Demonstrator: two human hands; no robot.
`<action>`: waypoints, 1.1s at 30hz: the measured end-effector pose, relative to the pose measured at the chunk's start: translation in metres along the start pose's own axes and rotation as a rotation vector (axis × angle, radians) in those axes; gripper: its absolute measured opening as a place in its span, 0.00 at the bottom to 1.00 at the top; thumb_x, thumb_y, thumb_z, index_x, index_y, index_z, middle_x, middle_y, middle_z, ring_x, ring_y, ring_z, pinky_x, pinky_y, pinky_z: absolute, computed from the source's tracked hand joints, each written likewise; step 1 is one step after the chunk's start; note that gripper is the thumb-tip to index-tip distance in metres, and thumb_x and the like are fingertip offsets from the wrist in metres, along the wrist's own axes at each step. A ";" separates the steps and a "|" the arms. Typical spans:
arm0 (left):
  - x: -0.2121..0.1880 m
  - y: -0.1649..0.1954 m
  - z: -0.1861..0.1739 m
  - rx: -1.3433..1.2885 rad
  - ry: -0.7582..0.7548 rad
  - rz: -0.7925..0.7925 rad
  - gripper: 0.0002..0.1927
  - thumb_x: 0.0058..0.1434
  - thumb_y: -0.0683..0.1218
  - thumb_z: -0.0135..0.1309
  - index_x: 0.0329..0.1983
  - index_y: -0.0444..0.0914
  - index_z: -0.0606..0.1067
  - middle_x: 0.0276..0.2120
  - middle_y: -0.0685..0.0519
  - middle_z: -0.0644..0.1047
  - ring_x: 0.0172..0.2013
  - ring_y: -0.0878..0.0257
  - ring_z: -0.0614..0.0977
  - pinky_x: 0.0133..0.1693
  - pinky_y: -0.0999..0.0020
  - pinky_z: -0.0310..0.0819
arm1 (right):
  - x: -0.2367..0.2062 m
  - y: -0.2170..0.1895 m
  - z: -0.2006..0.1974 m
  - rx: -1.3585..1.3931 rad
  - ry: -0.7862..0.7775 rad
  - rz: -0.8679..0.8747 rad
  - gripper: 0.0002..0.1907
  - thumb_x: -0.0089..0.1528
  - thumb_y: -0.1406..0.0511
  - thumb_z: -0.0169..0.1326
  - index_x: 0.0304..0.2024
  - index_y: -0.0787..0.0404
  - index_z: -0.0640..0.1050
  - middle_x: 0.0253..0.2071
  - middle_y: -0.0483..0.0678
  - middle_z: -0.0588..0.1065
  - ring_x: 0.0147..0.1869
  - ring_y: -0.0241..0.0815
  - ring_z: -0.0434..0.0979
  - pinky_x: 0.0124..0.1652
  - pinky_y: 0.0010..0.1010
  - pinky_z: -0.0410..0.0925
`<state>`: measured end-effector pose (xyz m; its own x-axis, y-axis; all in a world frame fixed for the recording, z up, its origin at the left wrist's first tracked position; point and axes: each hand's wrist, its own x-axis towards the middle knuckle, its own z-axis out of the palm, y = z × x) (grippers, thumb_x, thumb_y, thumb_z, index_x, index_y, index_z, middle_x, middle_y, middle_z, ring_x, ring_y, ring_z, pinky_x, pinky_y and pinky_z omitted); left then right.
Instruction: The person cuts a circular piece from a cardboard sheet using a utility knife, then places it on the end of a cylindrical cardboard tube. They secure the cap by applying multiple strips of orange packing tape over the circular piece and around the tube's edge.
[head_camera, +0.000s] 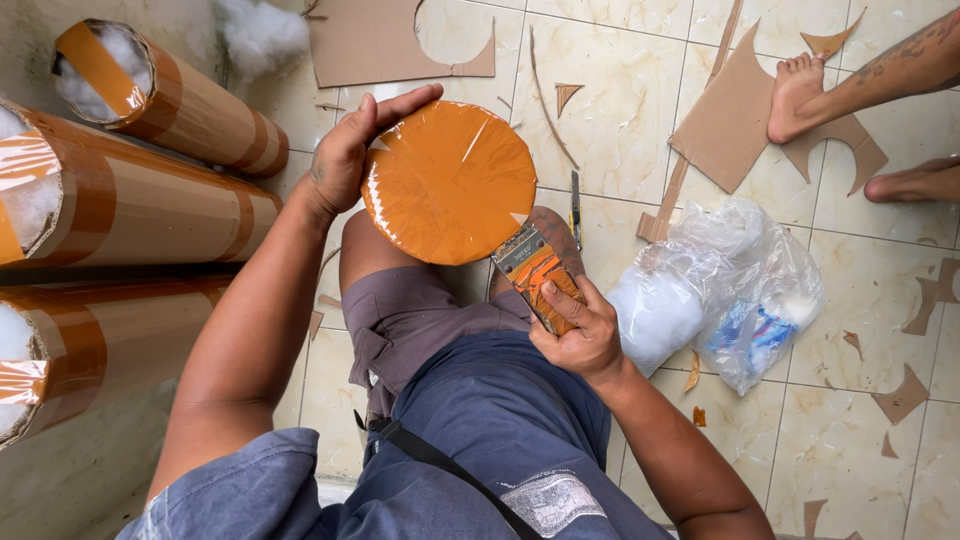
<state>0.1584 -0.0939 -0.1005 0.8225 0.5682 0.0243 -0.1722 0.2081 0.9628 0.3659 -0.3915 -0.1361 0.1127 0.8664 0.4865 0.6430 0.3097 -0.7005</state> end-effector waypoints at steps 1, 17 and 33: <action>0.000 -0.002 -0.001 -0.048 0.007 -0.005 0.35 0.76 0.62 0.28 0.72 0.33 0.65 0.71 0.48 0.67 0.72 0.57 0.67 0.73 0.61 0.57 | 0.000 -0.001 0.001 0.000 0.004 -0.008 0.43 0.53 0.75 0.61 0.69 0.44 0.68 0.38 0.52 0.72 0.35 0.45 0.74 0.35 0.31 0.73; -0.056 0.003 0.107 1.719 -0.098 0.334 0.51 0.55 0.71 0.57 0.77 0.44 0.62 0.76 0.55 0.62 0.75 0.59 0.61 0.72 0.52 0.50 | 0.014 -0.006 0.003 -0.011 0.053 -0.073 0.41 0.55 0.73 0.63 0.69 0.44 0.68 0.41 0.54 0.74 0.38 0.53 0.76 0.38 0.37 0.74; -0.047 -0.025 0.140 1.528 0.328 0.458 0.19 0.66 0.57 0.63 0.52 0.42 0.83 0.59 0.56 0.80 0.64 0.58 0.76 0.67 0.43 0.56 | 0.070 -0.046 -0.058 -0.256 -0.613 0.671 0.31 0.53 0.60 0.57 0.61 0.46 0.78 0.44 0.63 0.82 0.43 0.56 0.84 0.47 0.38 0.75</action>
<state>0.1997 -0.2372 -0.0877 0.6778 0.5341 0.5053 0.4760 -0.8425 0.2522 0.3879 -0.3675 -0.0397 0.1483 0.9098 -0.3876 0.7434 -0.3610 -0.5630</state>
